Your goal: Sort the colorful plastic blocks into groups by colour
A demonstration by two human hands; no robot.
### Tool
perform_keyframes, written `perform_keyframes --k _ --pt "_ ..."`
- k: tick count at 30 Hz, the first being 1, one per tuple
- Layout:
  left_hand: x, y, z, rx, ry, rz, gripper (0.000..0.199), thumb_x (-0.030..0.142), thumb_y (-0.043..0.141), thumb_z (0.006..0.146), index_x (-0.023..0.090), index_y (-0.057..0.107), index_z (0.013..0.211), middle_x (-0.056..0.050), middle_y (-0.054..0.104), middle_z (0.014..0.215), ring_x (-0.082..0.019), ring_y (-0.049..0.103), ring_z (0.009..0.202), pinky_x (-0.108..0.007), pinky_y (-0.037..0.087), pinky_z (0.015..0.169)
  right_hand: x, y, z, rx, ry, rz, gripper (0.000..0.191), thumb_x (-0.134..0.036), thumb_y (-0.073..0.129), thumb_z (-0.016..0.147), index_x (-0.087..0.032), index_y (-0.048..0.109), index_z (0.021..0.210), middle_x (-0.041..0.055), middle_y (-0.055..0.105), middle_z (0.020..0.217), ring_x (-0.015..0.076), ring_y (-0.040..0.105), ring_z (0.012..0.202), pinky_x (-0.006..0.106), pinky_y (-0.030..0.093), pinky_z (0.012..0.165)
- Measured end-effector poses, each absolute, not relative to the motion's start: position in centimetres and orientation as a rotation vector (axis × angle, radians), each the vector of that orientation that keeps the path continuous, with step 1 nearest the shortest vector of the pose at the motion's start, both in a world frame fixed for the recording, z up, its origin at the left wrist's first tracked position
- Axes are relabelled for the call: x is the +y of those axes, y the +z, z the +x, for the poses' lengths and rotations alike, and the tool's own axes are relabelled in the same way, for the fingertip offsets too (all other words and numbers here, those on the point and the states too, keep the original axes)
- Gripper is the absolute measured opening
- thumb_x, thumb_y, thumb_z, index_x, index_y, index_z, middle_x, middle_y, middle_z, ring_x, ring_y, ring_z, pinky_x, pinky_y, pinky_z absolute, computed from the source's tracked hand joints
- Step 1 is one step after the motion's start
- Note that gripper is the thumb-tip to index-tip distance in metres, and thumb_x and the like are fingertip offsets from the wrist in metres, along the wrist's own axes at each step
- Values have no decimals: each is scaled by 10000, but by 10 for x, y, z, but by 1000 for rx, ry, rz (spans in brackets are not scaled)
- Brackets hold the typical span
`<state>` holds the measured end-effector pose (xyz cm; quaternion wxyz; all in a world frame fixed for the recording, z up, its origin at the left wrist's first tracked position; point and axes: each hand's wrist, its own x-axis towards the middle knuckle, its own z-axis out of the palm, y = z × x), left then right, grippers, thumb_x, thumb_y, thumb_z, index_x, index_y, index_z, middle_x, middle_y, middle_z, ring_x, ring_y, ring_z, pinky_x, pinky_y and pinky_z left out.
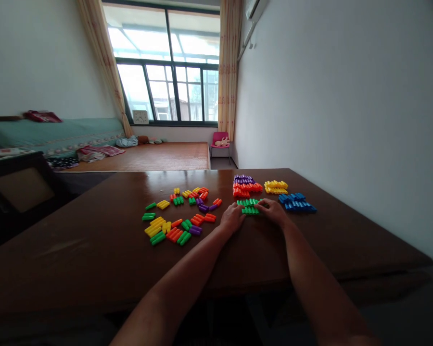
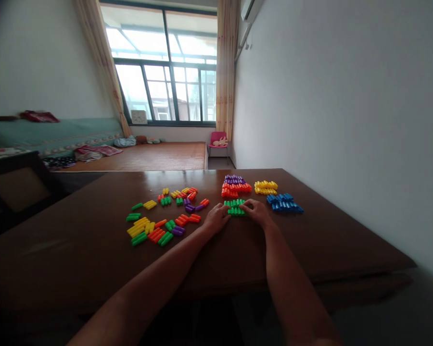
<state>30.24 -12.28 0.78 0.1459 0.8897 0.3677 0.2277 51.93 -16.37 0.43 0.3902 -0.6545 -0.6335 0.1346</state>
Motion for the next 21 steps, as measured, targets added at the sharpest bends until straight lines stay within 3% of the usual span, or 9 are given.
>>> perform_keyframes --k 4,9,15,18,21 --pt "-130 21 280 970 592 2634 270 311 528 873 238 642 1106 -62 613 1058 -203 594 975 -297 470 838 -166 9 512 -1456 217 -1608 524 -624 400 857 -165 652 854 75 694 796 183 617 651 300 481 654" --pt "-145 42 206 774 548 2720 268 312 495 901 245 660 1101 -64 639 1066 -195 587 983 -285 453 863 -169 7 505 -1437 171 -1612 533 -642 379 858 -179 642 846 90 695 790 196 616 629 300 476 607" --pt "-157 36 106 702 453 2920 442 359 530 900 303 489 1336 -67 508 1369 -251 397 1297 -383 285 1079 -165 7 459 -1607 52 -1601 423 -552 406 884 -203 646 887 73 704 794 209 637 691 307 465 661" --pt "-144 30 86 896 464 2903 525 413 555 881 276 442 1375 -83 471 1409 -265 365 1324 -405 254 1094 -157 15 405 -1870 111 -1489 340 -474 459 883 -208 656 962 61 706 872 190 636 712 300 470 672" --pt "-125 33 75 1070 563 2802 449 418 517 901 235 518 1312 -91 525 1350 -258 418 1268 -390 279 1073 -145 26 348 -2175 183 -1288 287 -378 496 879 -214 657 1050 57 697 1004 187 634 823 307 482 762"
